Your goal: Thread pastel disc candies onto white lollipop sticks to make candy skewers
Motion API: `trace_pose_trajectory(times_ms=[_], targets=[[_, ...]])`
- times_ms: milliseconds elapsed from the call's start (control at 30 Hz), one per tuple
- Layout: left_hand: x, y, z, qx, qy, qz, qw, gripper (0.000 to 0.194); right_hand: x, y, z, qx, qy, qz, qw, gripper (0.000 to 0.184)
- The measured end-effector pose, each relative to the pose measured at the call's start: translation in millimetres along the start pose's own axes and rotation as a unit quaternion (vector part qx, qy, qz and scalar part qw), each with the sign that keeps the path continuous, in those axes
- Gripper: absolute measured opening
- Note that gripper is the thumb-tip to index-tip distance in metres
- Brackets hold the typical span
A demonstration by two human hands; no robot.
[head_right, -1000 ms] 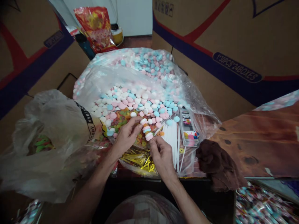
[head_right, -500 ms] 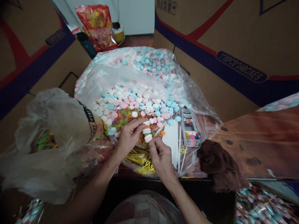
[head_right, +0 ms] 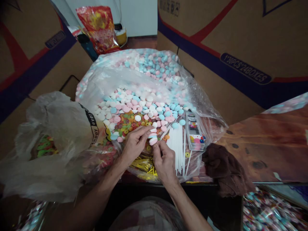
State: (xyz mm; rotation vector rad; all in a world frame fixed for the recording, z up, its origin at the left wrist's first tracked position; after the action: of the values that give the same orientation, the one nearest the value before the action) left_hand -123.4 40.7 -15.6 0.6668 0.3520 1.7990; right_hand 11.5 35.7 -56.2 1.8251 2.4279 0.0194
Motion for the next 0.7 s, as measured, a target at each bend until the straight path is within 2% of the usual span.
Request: trace_pose_trajectory(times_ms=[200, 267, 333, 400, 467, 533, 600, 700], targets=[[1.7, 1.0, -1.1, -0.063, 0.027, -0.008, 0.998, 0.034, 0.8, 10.1, -13.7, -0.043, 0.047, -0.016, 0.998, 0.026], [5.1, 5.7, -1.1, -0.076, 0.034, -0.003, 0.997, 0.036, -0.9, 22.8, -26.1, -0.084, 0.082, -0.022, 0.993, 0.023], [10.4, 13.3, -3.8, -0.069, 0.042, 0.013, 0.997, 0.038, -5.1, 44.8, -38.1, -0.130, 0.114, -0.006, 0.985, 0.021], [16.0, 22.4, -8.4, -0.037, 0.046, 0.037, 0.998, 0.035, -10.3, 80.3, -46.2, -0.173, 0.131, 0.055, 0.975, 0.019], [20.6, 27.9, -11.5, 0.014, 0.038, 0.047, 0.998, 0.028, -14.9, 127.7, -46.2, -0.220, 0.113, 0.150, 0.957, 0.017], [23.3, 27.5, -10.8, 0.065, 0.018, 0.040, 0.997, 0.021, -20.2, 180.7, -45.6, -0.280, 0.102, 0.265, 0.917, 0.019], [24.6, 23.1, -7.0, 0.106, -0.004, 0.030, 0.994, 0.019, -22.5, 227.2, -44.3, -0.356, 0.088, 0.355, 0.860, 0.024], [27.0, 12.5, 0.0, 0.160, -0.023, 0.013, 0.987, 0.019, -5.1, 265.4, -30.5, -0.467, 0.006, 0.333, 0.819, 0.036]])
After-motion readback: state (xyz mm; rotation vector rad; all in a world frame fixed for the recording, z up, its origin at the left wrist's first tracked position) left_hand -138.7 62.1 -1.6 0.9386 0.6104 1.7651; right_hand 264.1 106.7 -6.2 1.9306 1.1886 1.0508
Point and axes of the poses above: each hand's wrist, its own x-axis towards the middle knuckle, its own y-axis out of the back of the hand, z = x × y, the point moved 8 cm from there along x, towards the middle knuckle, and after that the axes turned 6 degrees about x, right-handed, at the moved point
